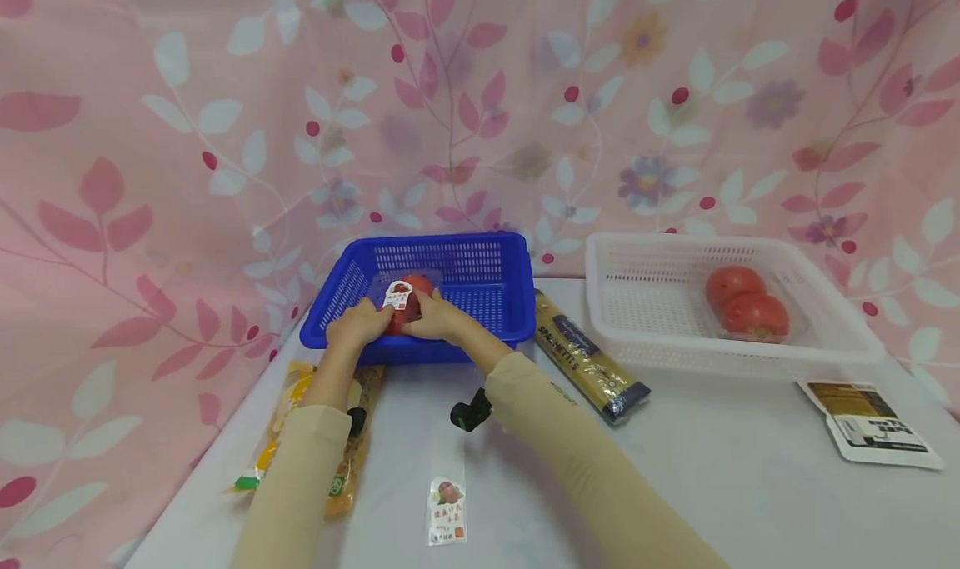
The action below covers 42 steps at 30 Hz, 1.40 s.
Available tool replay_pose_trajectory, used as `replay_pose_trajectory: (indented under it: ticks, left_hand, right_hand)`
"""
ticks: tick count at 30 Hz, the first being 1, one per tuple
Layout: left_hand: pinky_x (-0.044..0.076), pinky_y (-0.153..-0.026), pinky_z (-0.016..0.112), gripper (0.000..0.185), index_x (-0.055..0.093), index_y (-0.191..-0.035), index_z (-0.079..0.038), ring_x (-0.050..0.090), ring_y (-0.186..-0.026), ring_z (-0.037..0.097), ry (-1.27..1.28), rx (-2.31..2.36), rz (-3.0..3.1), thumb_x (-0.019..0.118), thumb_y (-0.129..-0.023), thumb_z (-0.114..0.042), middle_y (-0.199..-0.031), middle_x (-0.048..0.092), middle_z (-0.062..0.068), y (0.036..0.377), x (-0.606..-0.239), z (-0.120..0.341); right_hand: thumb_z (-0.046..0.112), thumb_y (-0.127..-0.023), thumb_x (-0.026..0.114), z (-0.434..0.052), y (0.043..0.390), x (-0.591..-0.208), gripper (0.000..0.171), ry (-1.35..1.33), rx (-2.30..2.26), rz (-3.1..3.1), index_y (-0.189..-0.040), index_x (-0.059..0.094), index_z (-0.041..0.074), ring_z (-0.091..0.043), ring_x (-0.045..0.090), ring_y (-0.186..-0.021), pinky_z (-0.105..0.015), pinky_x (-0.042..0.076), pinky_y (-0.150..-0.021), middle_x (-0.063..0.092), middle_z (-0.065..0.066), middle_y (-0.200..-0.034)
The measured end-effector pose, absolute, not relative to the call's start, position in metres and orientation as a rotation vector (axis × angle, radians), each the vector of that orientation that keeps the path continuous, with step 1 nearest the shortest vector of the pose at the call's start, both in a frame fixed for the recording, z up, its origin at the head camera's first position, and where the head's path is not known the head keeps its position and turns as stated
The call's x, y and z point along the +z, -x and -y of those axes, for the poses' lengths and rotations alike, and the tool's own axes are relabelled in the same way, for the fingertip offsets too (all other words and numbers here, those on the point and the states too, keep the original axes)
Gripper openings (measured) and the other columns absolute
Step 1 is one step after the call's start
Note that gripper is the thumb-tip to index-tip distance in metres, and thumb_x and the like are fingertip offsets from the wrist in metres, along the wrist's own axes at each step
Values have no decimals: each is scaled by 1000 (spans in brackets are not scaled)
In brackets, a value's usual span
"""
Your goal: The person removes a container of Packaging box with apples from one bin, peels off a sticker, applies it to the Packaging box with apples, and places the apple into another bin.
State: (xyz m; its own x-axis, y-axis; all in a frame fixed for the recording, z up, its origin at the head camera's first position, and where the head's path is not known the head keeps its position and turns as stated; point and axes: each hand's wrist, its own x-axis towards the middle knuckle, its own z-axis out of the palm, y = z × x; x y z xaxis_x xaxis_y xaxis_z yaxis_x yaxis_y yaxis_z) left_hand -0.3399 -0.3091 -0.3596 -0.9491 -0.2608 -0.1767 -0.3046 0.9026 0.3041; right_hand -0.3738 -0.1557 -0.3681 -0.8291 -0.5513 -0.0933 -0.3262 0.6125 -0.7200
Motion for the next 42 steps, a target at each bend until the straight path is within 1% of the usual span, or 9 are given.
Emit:
replay_pose_trajectory:
  ticks: [3, 5, 9, 12, 18, 24, 28, 35, 42]
  left_hand:
    - [35, -89, 61, 73, 33, -135, 8, 42, -117, 44, 465, 474, -2954, 28, -92, -51, -132, 41, 29, 339, -359, 308]
    - [37, -87, 60, 77, 34, -134, 8, 44, -115, 45, 478, 463, -2963, 29, -91, -55, -130, 43, 30, 339, -358, 307]
    - [41, -83, 58, 87, 30, -134, 11, 48, -110, 45, 487, 451, -2972, 31, -87, -62, -126, 46, 31, 338, -359, 304]
    - [41, -83, 57, 92, 26, -135, 13, 49, -107, 45, 512, 447, -2971, 32, -85, -65, -126, 45, 32, 338, -361, 304]
    - [36, -88, 60, 97, 20, -137, 14, 44, -111, 49, 573, 470, -2978, 32, -84, -66, -131, 39, 34, 337, -361, 304]
    - [27, -93, 66, 96, 19, -138, 13, 40, -115, 52, 605, 470, -3011, 34, -84, -65, -132, 37, 34, 335, -362, 301]
    - [26, -94, 65, 97, 22, -137, 13, 38, -116, 52, 609, 457, -3036, 35, -83, -67, -131, 36, 36, 335, -362, 296]
    - [29, -92, 63, 96, 25, -136, 12, 38, -116, 49, 633, 483, -3059, 37, -82, -66, -130, 37, 35, 335, -363, 295]
    - [29, -92, 64, 96, 24, -137, 12, 36, -116, 49, 641, 480, -3050, 37, -82, -66, -131, 35, 35, 336, -363, 297]
  right_hand:
    - [30, -84, 61, 155, 374, -367, 80, 732, -1058, -2502, -147, 15, 9, -32, 15, -136, -42, 24, -107, 7, -20, -150]
    - [27, -85, 61, 154, 374, -367, 79, 742, -1084, -2475, -147, 15, 8, -32, 15, -136, -42, 24, -106, 5, -20, -151]
    - [22, -85, 58, 151, 375, -368, 77, 754, -1136, -2395, -147, 14, 9, -30, 11, -137, -43, 24, -106, 2, -18, -151]
    - [19, -86, 56, 150, 375, -368, 77, 776, -1149, -2335, -148, 11, 9, -28, 7, -138, -44, 22, -107, -1, -17, -152]
    - [19, -86, 54, 153, 376, -366, 76, 841, -1089, -2331, -148, 11, 10, -27, 8, -138, -43, 19, -108, -2, -17, -152]
    - [26, -90, 51, 156, 377, -367, 73, 890, -915, -2387, -148, 9, 15, -26, 4, -138, -42, 15, -109, -5, -15, -152]
    - [25, -90, 50, 154, 380, -368, 72, 923, -876, -2406, -148, 9, 15, -27, 2, -138, -42, 14, -109, -6, -16, -152]
    - [24, -88, 52, 153, 378, -368, 72, 963, -876, -2437, -148, 13, 13, -30, 8, -138, -42, 17, -109, -1, -20, -151]
    - [26, -88, 52, 156, 376, -367, 70, 1005, -822, -2534, -147, 19, 11, -29, 19, -136, -40, 22, -108, 12, -20, -150]
